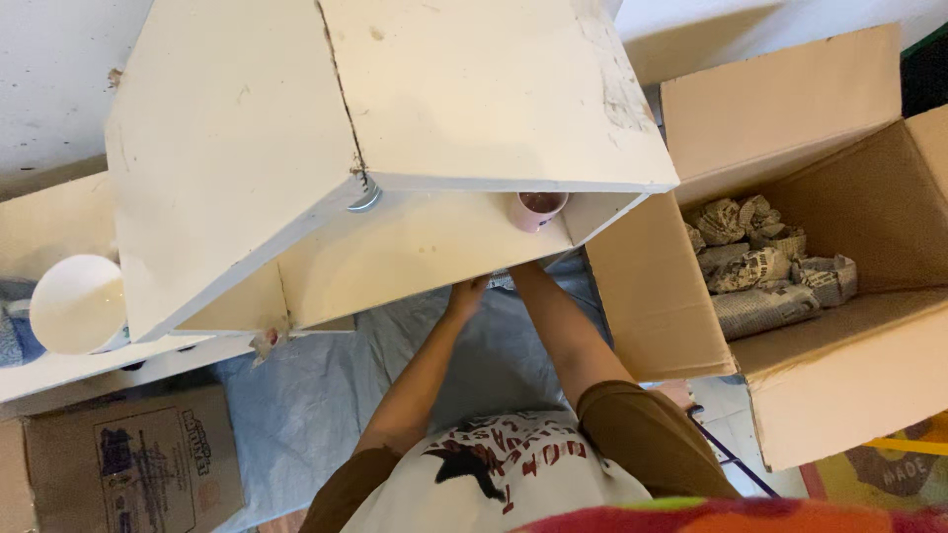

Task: The person kneels on a plastic-covered floor and crumples sheets of newspaper by hand, placing each ball into an open cardboard box already filled with crumpled paper. They briefly handle a glass and a cup on a nearby white shelf before returning to crumpling newspaper.

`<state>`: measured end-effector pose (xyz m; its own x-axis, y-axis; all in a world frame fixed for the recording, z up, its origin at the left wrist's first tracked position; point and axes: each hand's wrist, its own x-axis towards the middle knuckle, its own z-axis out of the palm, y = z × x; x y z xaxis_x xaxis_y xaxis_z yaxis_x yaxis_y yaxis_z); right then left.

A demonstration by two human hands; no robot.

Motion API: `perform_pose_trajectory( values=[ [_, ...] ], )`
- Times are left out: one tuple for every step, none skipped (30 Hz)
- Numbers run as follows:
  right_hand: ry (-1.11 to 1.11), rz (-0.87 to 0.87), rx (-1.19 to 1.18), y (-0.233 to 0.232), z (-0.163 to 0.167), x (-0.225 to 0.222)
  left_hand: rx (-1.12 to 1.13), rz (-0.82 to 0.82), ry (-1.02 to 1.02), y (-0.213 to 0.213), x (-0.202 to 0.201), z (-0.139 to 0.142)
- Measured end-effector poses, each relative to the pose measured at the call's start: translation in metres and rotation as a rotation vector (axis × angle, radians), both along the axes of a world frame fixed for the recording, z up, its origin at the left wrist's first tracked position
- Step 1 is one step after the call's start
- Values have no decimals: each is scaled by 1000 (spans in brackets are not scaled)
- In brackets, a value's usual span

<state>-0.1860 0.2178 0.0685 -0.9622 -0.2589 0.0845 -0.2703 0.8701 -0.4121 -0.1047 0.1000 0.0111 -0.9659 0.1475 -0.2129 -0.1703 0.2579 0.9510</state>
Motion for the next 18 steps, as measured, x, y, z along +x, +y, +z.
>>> perform_pose_trajectory(
  values=[
    [-6,-6,9,-2,1,-1,-52,-38,-15,-1,0,0],
    [-16,-11,22,-7,1,-1,-105,-76,-29,-4,-1,-1],
    [-25,-18,27,-9,1,0,-117,-44,58,-7,0,-1],
    [-43,-15,37,-13,0,2,-129,-13,148,-11,0,-2],
    [-55,-16,46,-17,-1,5,-140,16,240,-13,0,-3],
    [-70,-15,46,-20,-2,10,-230,22,291,-16,0,-4],
    [-75,-23,55,-23,-3,15,-305,24,321,-18,1,-6],
    [-77,-36,62,-26,-6,24,-377,28,338,-19,2,-6],
    [-85,-47,59,-28,-9,33,-455,30,343,-19,5,-6],
    [-65,-72,47,-30,-13,46,-531,28,341,-19,7,-8],
    [-43,-104,26,-30,-16,58,-594,32,345,-18,9,-10],
    [-26,-133,3,-30,-18,73,-661,35,345,-17,12,-11],
    [15,-164,-37,-28,-18,89,-695,41,358,-17,14,-11],
    [85,-187,-72,-25,-17,103,-718,46,378,-16,17,-11],
    [151,-217,-105,-21,-13,119,-744,53,390,-15,20,-10],
    [257,-224,-117,-15,-6,136,-730,58,422,-14,23,-9],
    [183,-176,-241,-9,3,151,-716,70,453,-13,26,-6],
    [108,-128,-366,0,16,169,-691,77,490,-12,29,-2]
  ],
)
